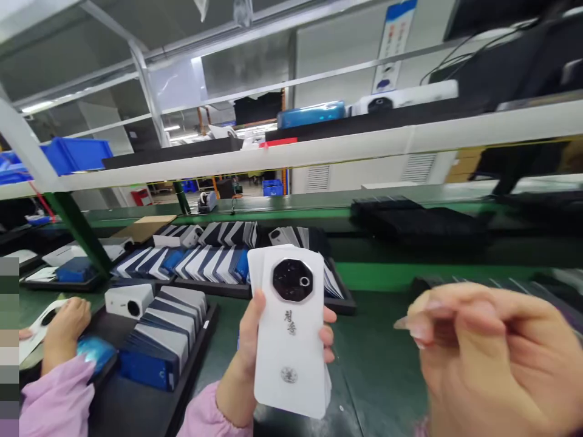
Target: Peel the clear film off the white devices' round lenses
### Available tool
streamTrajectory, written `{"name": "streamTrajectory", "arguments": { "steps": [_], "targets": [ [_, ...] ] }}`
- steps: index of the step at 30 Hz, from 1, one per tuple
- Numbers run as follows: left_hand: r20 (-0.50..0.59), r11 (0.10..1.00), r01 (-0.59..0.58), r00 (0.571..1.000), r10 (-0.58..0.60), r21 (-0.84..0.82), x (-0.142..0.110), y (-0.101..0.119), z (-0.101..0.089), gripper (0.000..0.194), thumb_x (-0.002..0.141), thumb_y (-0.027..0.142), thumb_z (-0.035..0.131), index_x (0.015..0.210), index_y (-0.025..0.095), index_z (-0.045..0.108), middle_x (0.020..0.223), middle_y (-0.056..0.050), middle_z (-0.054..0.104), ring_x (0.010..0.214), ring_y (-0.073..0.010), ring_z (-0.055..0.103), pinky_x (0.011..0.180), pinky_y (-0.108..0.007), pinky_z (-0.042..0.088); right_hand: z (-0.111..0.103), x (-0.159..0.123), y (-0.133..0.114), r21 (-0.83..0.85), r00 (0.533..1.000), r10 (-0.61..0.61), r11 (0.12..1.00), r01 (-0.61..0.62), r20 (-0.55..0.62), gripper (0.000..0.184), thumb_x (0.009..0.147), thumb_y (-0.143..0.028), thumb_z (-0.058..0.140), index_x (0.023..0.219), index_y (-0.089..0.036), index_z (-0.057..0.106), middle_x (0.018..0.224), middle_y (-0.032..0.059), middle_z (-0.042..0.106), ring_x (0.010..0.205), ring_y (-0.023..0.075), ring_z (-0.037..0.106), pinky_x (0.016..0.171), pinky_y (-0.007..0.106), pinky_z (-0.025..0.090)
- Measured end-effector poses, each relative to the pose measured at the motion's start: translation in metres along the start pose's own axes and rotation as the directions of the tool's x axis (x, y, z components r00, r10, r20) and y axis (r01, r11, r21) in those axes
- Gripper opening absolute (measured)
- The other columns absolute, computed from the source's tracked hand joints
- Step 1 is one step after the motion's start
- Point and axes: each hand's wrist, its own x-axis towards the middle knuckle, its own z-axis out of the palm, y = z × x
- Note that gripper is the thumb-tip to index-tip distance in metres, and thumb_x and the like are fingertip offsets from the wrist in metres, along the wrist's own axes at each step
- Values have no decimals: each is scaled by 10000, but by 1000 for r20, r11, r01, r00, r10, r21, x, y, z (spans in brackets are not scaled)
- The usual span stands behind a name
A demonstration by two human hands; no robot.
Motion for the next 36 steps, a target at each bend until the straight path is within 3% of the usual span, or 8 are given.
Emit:
{"name": "streamTrajectory", "arguments": {
  "steps": [2, 5, 9, 19, 24, 29, 36],
  "targets": [
    [54, 1000, -23, 998, 22, 19, -1, -2, -2, 842, 894, 732, 520, 1301, 5, 638, 1065, -150, 600, 949, -203, 617, 887, -281, 479, 8, 12, -1, 51, 998, 66, 996, -67, 15, 234, 915, -240, 680, 849, -130, 485, 697, 33, 482, 507, 91, 438, 467, 252, 360],
    [60, 997, -51, 997, 48, 59, -1, -7, -2, 830, 904, 734, 498, 1328, 32, 623, 1063, -147, 564, 941, -192, 581, 869, -273, 448, 4, 22, 5, 152, 977, 210, 968, -202, -42, 318, 825, -294, 780, 855, -128, 511, 697, 34, 449, 580, 102, 436, 485, 223, 334],
    [47, 994, -64, 997, 60, 93, -2, -11, -3, 863, 893, 750, 495, 1319, 9, 619, 1054, -159, 544, 929, -193, 573, 842, -267, 443, -6, 26, 12, 181, 948, 281, 950, -253, -149, 380, 719, -278, 845, 865, -127, 529, 739, 39, 410, 652, 111, 421, 552, 249, 350],
    [-29, 998, -25, 999, 27, 62, -1, -11, 4, 893, 827, 724, 630, 1254, -60, 639, 996, -174, 578, 902, -196, 618, 837, -263, 468, -8, 30, 11, 227, 936, 264, 951, -211, -232, 349, 681, -170, 777, 971, -159, 584, 684, 30, 420, 612, 140, 387, 527, 280, 298],
    [-36, 999, -14, 999, 16, 51, -2, -13, 4, 897, 823, 728, 631, 1251, -60, 640, 989, -171, 575, 897, -196, 615, 833, -263, 460, -6, 32, 7, 208, 927, 268, 954, -217, -261, 448, 612, -229, 843, 940, -173, 542, 672, 10, 440, 521, 117, 330, 451, 261, 255],
    [-32, 996, -35, 999, 38, 81, -3, -14, 4, 899, 836, 730, 608, 1258, -64, 634, 1004, -180, 570, 899, -193, 611, 831, -262, 463, -4, 27, 6, 185, 949, 233, 963, -194, -214, 509, 688, -320, 890, 999, -164, 518, 745, 20, 486, 486, 84, 274, 424, 250, 181],
    [-38, 998, -20, 999, 23, 63, -2, -12, 6, 891, 825, 734, 619, 1244, -52, 646, 997, -172, 573, 898, -191, 615, 845, -262, 465, -9, 25, 7, 106, 962, 212, 975, -196, -171, 477, 674, -202, 851, 1056, -173, 567, 802, 46, 535, 569, 118, 467, 431, 227, 307]
  ]
}}
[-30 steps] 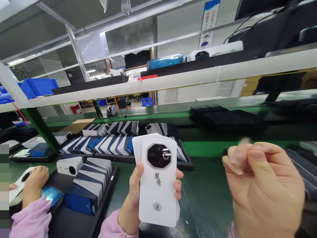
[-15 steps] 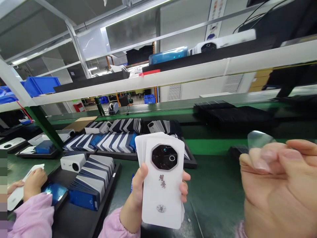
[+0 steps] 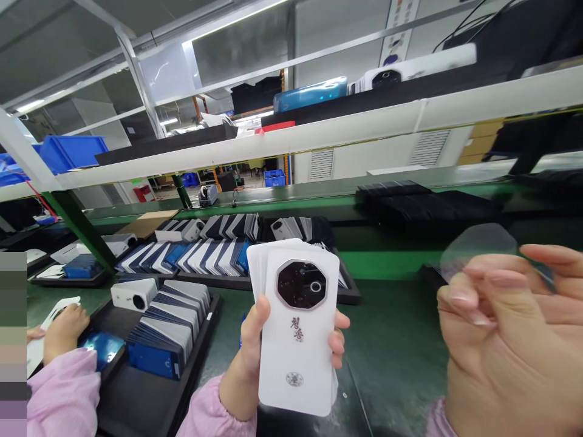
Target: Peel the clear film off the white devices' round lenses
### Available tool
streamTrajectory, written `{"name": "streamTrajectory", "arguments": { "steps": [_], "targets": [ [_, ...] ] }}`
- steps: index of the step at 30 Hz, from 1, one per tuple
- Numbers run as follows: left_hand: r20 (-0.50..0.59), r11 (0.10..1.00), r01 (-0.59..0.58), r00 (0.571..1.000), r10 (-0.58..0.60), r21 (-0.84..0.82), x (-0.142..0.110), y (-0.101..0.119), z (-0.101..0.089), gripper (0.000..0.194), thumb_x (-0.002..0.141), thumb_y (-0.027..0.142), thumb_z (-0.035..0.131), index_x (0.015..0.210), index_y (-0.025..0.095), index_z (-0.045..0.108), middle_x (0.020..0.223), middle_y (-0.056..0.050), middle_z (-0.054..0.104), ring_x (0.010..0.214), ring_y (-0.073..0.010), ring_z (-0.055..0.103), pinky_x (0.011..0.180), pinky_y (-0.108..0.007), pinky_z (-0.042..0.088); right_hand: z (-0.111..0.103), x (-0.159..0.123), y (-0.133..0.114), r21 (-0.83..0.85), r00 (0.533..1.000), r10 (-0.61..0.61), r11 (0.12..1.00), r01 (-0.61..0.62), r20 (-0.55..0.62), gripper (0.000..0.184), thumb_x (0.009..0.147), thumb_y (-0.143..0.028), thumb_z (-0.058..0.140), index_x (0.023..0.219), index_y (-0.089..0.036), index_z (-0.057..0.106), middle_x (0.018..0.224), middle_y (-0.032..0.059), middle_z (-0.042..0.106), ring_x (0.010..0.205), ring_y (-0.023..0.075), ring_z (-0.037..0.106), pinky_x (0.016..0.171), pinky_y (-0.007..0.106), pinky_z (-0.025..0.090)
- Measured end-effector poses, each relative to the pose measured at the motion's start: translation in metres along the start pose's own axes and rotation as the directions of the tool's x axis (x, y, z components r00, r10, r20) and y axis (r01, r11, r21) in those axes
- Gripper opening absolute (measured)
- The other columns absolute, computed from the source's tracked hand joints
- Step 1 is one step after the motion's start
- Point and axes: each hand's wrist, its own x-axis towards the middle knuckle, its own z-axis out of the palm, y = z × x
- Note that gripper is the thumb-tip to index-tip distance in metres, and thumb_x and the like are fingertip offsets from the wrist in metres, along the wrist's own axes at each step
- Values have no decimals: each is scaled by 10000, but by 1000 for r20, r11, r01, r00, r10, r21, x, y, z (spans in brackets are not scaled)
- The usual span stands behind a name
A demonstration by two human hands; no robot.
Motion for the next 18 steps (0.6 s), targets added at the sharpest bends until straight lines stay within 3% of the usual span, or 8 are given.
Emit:
{"name": "streamTrajectory", "arguments": {
  "steps": [3, 6, 9, 12, 14, 18],
  "targets": [
    [27, 999, -19, 999, 18, 31, 1, 1, -1, 876, 853, 747, 563, 1270, -19, 644, 1026, -170, 560, 912, -189, 595, 850, -262, 464, 0, 0, 1, 5, 1000, 26, 1000, -26, 8, 499, 631, -160, 859, 1053, -157, 595, 839, 71, 565, 631, 129, 538, 467, 212, 372],
    [59, 997, -43, 997, 39, 65, 1, 2, -2, 841, 891, 752, 490, 1310, 38, 635, 1046, -163, 550, 924, -195, 572, 845, -271, 457, 4, 0, 2, 1, 999, 21, 1000, -21, 36, 385, 649, -156, 849, 959, -133, 623, 821, 78, 570, 627, 134, 543, 472, 222, 346],
    [59, 999, -23, 998, 21, 44, 2, 2, -4, 821, 905, 740, 472, 1341, 61, 621, 1047, -158, 553, 928, -199, 572, 855, -275, 452, 10, 0, 3, 24, 997, -72, 997, 71, 17, 229, 652, -137, 829, 773, -127, 634, 709, 61, 553, 592, 126, 499, 495, 247, 297],
    [46, 1000, 15, 999, -15, 9, 3, 2, -7, 808, 905, 727, 483, 1325, 53, 629, 1058, -158, 555, 937, -198, 578, 866, -271, 458, 12, 1, 3, 59, 991, -135, 989, 135, -2, 188, 664, -122, 819, 741, -146, 650, 718, 50, 556, 684, 145, 535, 614, 293, 393],
    [27, 999, 53, 998, -53, -9, 5, 2, -8, 792, 898, 722, 501, 1312, 62, 642, 1054, -158, 570, 940, -201, 584, 869, -277, 470, 10, 1, 3, 62, 987, -151, 987, 148, 55, 157, 706, -126, 793, 761, -148, 647, 754, 48, 558, 730, 159, 570, 683, 326, 452],
    [-137, 995, 92, 986, -97, -48, 10, 2, -6, 724, 854, 654, 631, 1224, 34, 693, 1119, -174, 621, 915, -200, 618, 818, -288, 524, 6, -3, 8, 25, 964, -96, 995, 93, 248, 134, 771, -144, 778, 804, -152, 648, 746, 34, 555, 625, 119, 564, 579, 255, 456]
  ]
}}
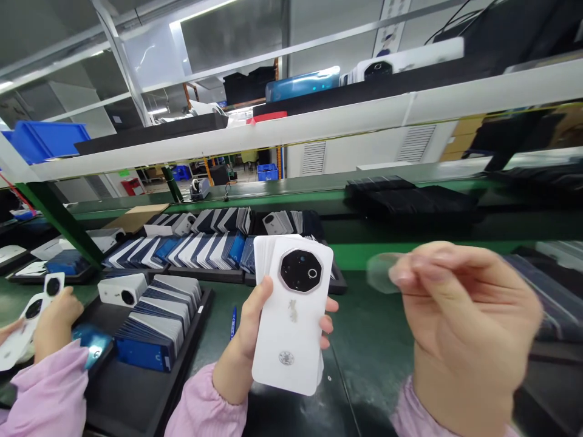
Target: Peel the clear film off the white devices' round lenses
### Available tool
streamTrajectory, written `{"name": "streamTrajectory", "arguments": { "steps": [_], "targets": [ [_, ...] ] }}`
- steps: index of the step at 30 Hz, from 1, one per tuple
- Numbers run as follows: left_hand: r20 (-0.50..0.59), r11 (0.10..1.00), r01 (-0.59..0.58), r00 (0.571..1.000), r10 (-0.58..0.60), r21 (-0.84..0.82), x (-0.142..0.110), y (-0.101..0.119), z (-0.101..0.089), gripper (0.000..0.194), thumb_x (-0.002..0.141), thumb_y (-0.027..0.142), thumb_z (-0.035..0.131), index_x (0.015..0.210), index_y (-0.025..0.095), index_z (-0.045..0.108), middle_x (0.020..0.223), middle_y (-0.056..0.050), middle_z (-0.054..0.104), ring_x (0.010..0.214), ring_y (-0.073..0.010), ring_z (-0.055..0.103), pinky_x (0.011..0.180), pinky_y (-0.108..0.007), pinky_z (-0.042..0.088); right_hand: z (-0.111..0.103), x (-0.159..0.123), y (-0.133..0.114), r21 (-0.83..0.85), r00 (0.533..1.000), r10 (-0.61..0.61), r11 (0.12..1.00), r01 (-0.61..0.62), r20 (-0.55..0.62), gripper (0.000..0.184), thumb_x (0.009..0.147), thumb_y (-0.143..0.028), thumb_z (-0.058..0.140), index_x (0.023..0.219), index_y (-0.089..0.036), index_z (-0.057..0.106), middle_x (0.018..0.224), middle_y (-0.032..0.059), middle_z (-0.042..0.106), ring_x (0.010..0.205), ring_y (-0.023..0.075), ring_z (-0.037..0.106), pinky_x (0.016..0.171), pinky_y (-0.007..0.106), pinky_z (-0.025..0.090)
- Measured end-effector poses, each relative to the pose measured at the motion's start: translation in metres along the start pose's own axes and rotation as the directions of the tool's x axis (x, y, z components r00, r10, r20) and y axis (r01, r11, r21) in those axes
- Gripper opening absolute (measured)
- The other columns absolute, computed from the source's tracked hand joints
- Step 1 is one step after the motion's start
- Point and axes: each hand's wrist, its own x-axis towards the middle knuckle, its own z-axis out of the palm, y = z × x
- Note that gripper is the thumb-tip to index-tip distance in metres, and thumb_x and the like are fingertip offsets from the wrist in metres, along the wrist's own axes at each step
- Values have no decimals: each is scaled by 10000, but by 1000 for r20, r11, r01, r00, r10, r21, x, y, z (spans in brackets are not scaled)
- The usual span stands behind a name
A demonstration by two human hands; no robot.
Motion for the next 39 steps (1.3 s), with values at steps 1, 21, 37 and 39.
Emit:
{"name": "streamTrajectory", "arguments": {
  "steps": [1, 21, 37, 39],
  "targets": [
    [-59, 1000, 16, 998, -16, 2, 1, 0, 1, 722, 829, 644, 669, 1196, 23, 705, 1126, -178, 631, 896, -202, 632, 793, -290, 539, -1, -2, 2, -50, 998, 41, 998, -39, 39, 129, 789, -168, 784, 823, -159, 660, 752, 31, 568, 621, 102, 562, 565, 222, 460],
    [-229, 984, 173, 960, -161, 34, 10, -2, 1, 714, 715, 627, 779, 1158, 69, 735, 1068, -186, 673, 824, -223, 662, 704, -322, 573, 0, -2, 21, -226, 897, 101, 974, -2, 430, 355, 831, -131, 756, 1073, -195, 504, 776, -8, 647, 678, 105, 622, 569, 165, 465],
    [-460, 879, -56, 835, 301, 474, 12, 7, 5, 687, 586, 290, 921, 1153, 32, 632, 993, -168, 690, 817, -252, 678, 746, -323, 553, 6, -12, 38, -540, 750, 493, 813, -216, 442, 654, 702, -443, 784, 1262, -228, 524, 1198, 70, 573, 1000, 223, 617, 768, 347, 555],
    [-485, 885, -80, 812, 324, 458, 12, 11, 5, 716, 579, 345, 930, 1149, 36, 626, 1024, -179, 688, 856, -269, 683, 773, -338, 558, 12, -15, 38, -566, 853, 413, 805, -178, 319, 554, 728, -451, 752, 1166, -186, 542, 1122, 79, 593, 965, 226, 623, 734, 340, 557]
  ]
}}
